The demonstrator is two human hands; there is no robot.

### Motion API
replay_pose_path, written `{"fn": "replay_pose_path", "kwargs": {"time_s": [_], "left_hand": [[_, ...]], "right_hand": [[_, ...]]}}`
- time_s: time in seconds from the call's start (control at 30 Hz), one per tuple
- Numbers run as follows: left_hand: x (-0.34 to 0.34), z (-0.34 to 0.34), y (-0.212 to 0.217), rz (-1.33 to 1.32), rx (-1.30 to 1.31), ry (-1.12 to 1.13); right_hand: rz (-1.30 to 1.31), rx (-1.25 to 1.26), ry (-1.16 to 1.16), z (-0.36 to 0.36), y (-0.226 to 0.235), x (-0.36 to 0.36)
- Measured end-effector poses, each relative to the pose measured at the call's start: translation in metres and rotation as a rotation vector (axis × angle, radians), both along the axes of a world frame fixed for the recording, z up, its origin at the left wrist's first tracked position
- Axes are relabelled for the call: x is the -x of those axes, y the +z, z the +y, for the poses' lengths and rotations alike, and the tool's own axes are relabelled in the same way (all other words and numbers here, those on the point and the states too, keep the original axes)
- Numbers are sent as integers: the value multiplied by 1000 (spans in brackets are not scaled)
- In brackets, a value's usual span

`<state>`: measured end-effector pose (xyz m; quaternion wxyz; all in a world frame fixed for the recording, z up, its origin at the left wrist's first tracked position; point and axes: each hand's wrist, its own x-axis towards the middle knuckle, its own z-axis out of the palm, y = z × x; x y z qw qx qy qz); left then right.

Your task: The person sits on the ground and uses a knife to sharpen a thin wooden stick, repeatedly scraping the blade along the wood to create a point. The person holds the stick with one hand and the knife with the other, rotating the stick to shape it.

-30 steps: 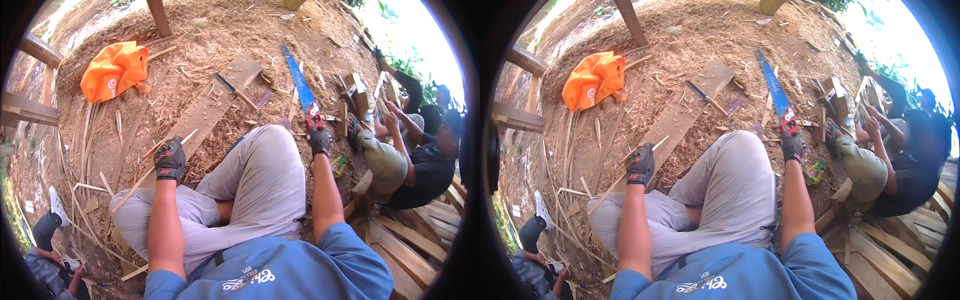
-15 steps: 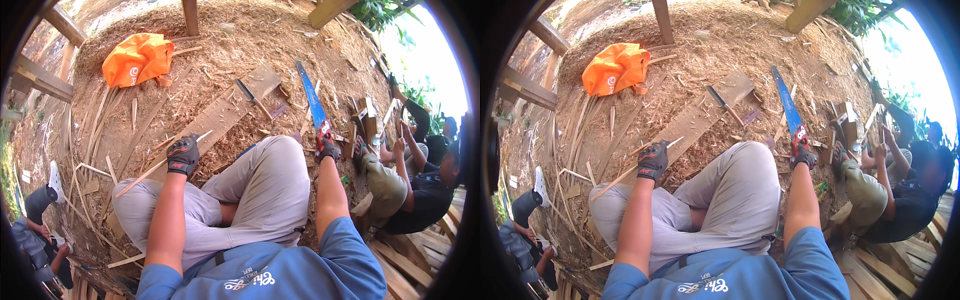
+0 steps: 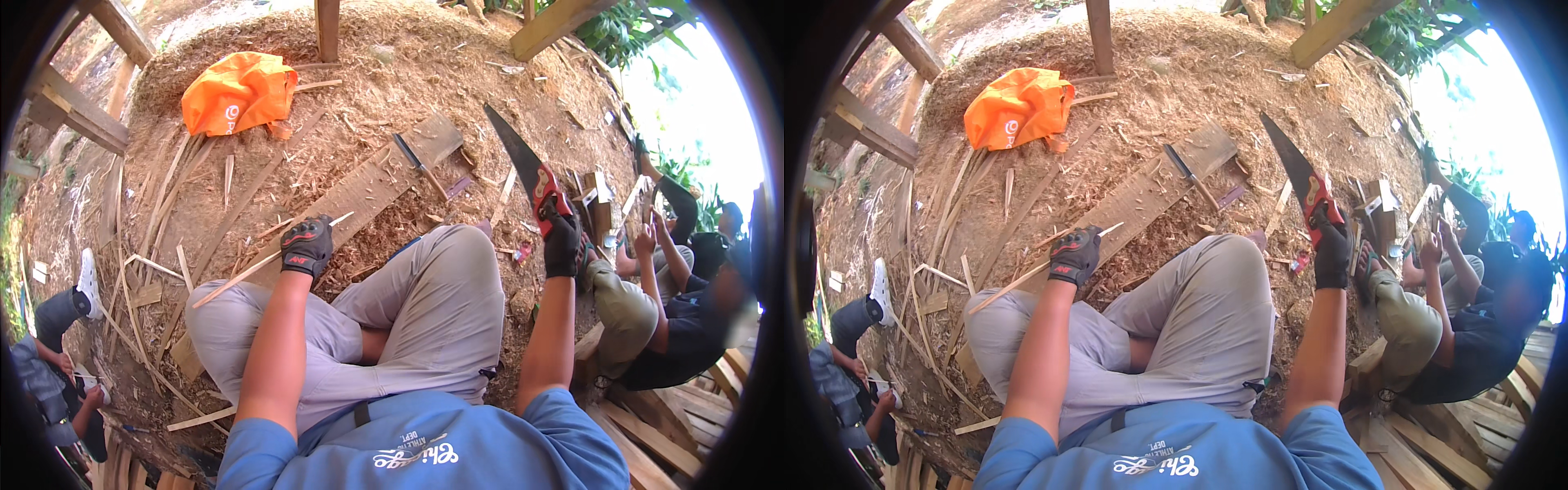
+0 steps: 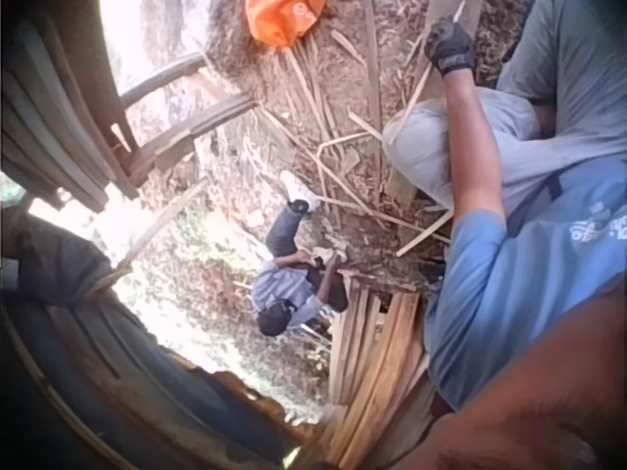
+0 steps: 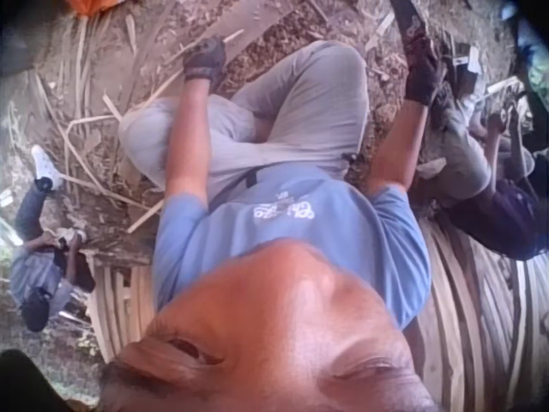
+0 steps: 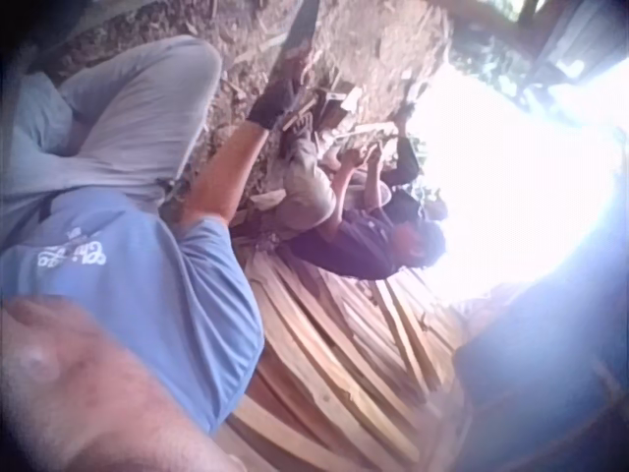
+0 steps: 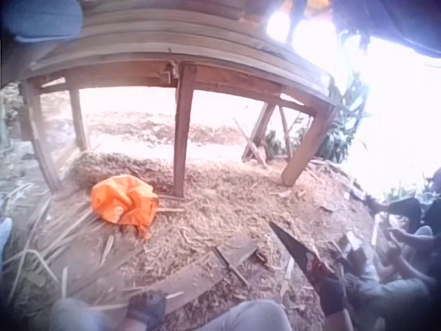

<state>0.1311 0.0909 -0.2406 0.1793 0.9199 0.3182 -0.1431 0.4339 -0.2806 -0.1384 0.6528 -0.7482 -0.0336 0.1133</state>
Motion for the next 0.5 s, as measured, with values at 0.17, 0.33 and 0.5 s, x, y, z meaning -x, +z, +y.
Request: {"fn": "replay_pose_path", "kwargs": {"time_s": [0.17, 0.33, 0.5], "left_hand": [[3, 3, -1, 12, 47, 27], [6, 12, -5, -4, 68, 71], [18, 15, -9, -32, 39, 85]], "right_hand": [[-597, 859, 344, 33, 57, 52], [-615, 828, 350, 37, 45, 82], [-565, 860, 332, 47, 59, 108]]}}
